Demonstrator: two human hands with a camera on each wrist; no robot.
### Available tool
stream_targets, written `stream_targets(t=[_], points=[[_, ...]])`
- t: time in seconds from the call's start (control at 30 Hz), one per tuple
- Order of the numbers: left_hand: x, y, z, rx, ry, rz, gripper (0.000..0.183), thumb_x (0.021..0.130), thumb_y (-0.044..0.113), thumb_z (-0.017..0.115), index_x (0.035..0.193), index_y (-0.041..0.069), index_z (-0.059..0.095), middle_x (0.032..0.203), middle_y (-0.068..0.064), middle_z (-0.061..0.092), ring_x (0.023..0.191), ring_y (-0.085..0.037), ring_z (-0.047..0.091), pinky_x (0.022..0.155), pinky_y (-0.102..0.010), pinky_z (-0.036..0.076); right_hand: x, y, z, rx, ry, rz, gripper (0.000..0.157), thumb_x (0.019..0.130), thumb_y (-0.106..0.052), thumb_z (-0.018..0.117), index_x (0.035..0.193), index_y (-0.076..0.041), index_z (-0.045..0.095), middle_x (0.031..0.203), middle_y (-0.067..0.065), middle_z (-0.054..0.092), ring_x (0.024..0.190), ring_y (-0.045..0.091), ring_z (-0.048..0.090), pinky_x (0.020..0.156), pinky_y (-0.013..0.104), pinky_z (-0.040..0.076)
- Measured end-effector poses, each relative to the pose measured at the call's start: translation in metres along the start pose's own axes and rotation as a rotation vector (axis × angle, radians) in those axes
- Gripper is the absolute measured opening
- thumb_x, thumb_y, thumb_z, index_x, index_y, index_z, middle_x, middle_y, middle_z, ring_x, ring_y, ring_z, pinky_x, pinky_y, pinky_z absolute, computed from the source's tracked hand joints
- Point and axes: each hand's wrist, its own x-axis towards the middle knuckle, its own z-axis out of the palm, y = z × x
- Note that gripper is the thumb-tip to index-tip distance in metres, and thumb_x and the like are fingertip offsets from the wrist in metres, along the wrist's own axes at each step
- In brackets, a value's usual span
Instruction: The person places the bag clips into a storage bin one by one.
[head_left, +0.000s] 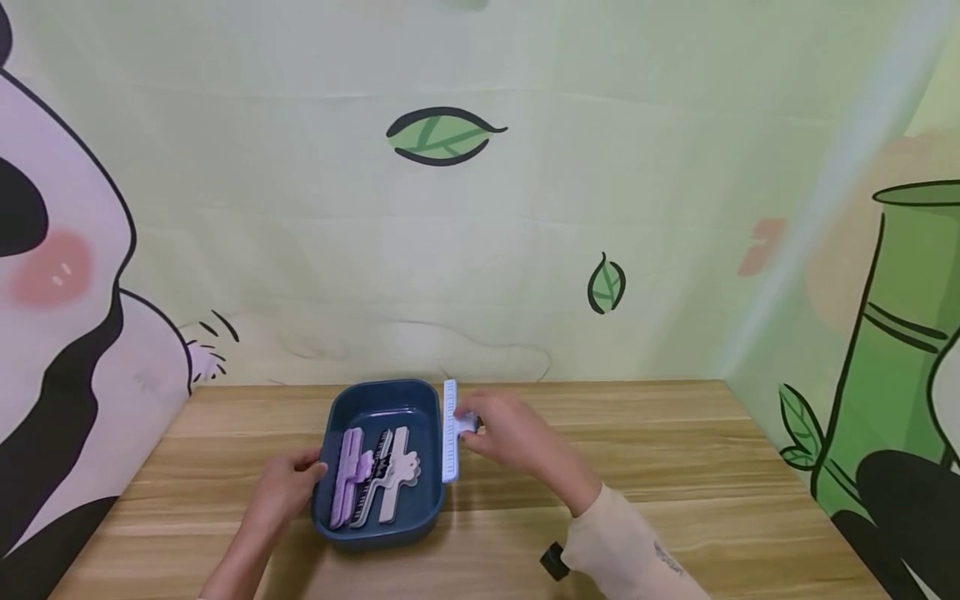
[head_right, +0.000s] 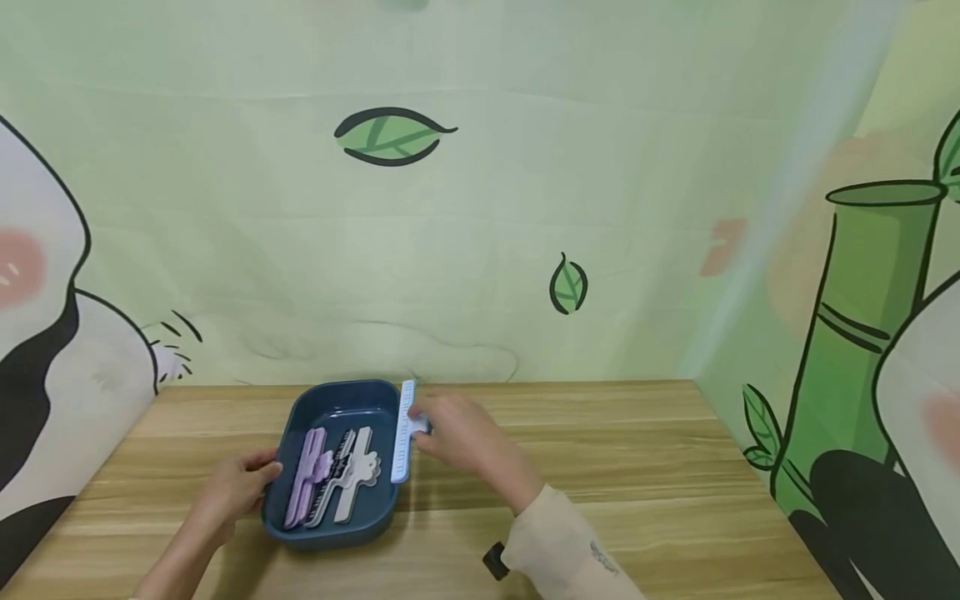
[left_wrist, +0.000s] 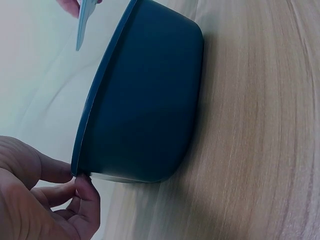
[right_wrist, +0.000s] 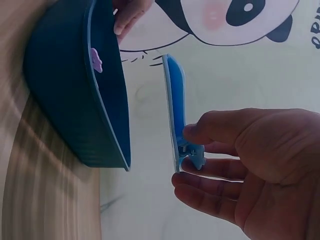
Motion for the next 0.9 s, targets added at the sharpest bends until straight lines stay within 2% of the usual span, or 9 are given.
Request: stream_targets(t=[0.33,0.6,0.9], points=[[0.0,0.0,0.0,0.0,0.013,0.013,0.039,0.103,0.002,0.053,0.136,-0.019,0.053,0.122,-0.034,0.062,0.096,-0.03,0.063,0.07,-0.028,0.052,0.012,-0.009,0.011,-0.079,-0.039,-0.011,0.023,0.094,-0.015,0.075,0.116,-0.006,0.075,0.115,0.007,0.073,0.088,0.013,0.062,0.082,0.026,0.054],[0.001,-0.001,0.0,0.005,0.019,0.018,0.039,0.103,0.002,0.053,0.136,-0.019,0.053,0.122,-0.034,0.062,0.097,-0.031,0.063,0.071,-0.028,0.052,0.019,-0.016,0.02,-0.112,-0.076,0.005,0.026,0.097,-0.02,0.074,0.12,-0.008,0.075,0.121,0.007,0.071,0.101,0.014,0.066,0.09,0.027,0.054],[0.0,0.0,0.001,0.002,0.025,0.012,0.038,0.103,0.002,0.053,0.135,-0.019,0.054,0.118,-0.032,0.063,0.097,-0.031,0.062,0.07,-0.027,0.05,0.023,-0.019,0.029,-0.122,-0.098,0.031,0.026,0.097,-0.02,0.074,0.121,-0.009,0.075,0.125,0.008,0.069,0.104,0.016,0.066,0.093,0.029,0.054]])
